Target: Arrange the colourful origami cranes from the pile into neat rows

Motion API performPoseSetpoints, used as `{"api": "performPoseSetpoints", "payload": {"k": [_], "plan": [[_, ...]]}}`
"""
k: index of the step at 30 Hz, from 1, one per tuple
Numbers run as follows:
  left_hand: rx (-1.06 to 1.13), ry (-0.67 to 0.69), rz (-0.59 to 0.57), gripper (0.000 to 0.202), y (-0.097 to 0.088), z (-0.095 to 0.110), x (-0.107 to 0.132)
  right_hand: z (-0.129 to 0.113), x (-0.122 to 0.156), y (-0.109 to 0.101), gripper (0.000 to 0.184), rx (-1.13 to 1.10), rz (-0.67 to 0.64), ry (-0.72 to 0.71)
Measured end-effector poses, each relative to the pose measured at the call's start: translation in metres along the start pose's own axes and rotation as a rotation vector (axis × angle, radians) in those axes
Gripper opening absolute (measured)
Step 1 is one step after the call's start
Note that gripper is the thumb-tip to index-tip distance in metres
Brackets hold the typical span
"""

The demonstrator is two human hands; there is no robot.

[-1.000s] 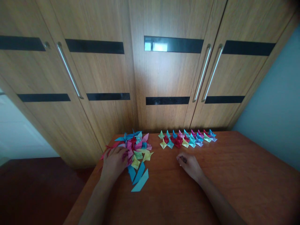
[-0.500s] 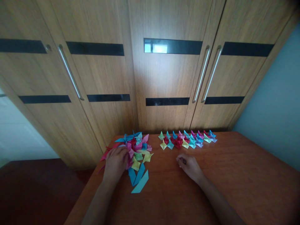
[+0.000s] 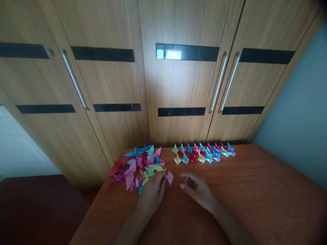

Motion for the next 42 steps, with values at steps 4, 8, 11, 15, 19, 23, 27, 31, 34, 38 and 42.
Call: {"api": "performPoseSetpoints", "payload": {"k": [4,8,11,15,19,23,27,31,34,38,42], "plan": [[0.047,0.001,-0.083,0.019,0.016,0.008,0.003,-0.015,0.002,0.003,0.028,0.075,0.015,-0.058],[0.057,-0.005,-0.126,0.021,0.025,0.013,0.005,-0.027,0.002,0.003,0.015,0.189,0.013,-0.147],[0.123,-0.033,-0.101,0.023,0.024,0.008,0.005,-0.028,0.002,0.001,0.018,0.217,0.019,-0.163],[0.305,-0.146,-0.009,0.028,0.02,-0.007,0.005,-0.021,0.0,-0.004,0.021,0.14,0.048,-0.115],[0.477,-0.261,0.038,0.02,0.02,-0.019,0.003,-0.013,-0.003,-0.009,0.022,0.023,0.069,-0.056],[0.585,-0.291,0.015,0.011,0.026,-0.021,0.003,-0.011,-0.003,-0.009,0.022,-0.038,0.063,-0.042],[0.631,-0.308,0.02,0.01,0.03,-0.022,0.005,-0.016,-0.003,-0.006,0.02,-0.01,0.046,-0.066],[0.557,-0.232,0.001,0.013,0.027,-0.013,0.003,-0.019,-0.002,-0.008,0.018,0.039,0.068,-0.093],[0.434,-0.128,-0.002,0.018,0.021,-0.002,0.001,-0.021,-0.001,-0.006,0.016,0.085,0.058,-0.121],[0.348,-0.049,0.006,0.023,0.019,0.006,0.0,-0.023,0.001,-0.005,0.016,0.119,0.062,-0.154],[0.321,-0.041,0.012,0.02,0.02,0.006,0.0,-0.022,0.002,-0.001,0.016,0.147,0.048,-0.183]]}}
Point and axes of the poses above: each hand's wrist, its own x-axis away from the middle knuckle, its own y-axis out of the palm, z = x × y, the point moved 10 cm from there along -x, towards the middle knuckle, and after that the axes turned 11 degrees about x, right-handed, at the moved point
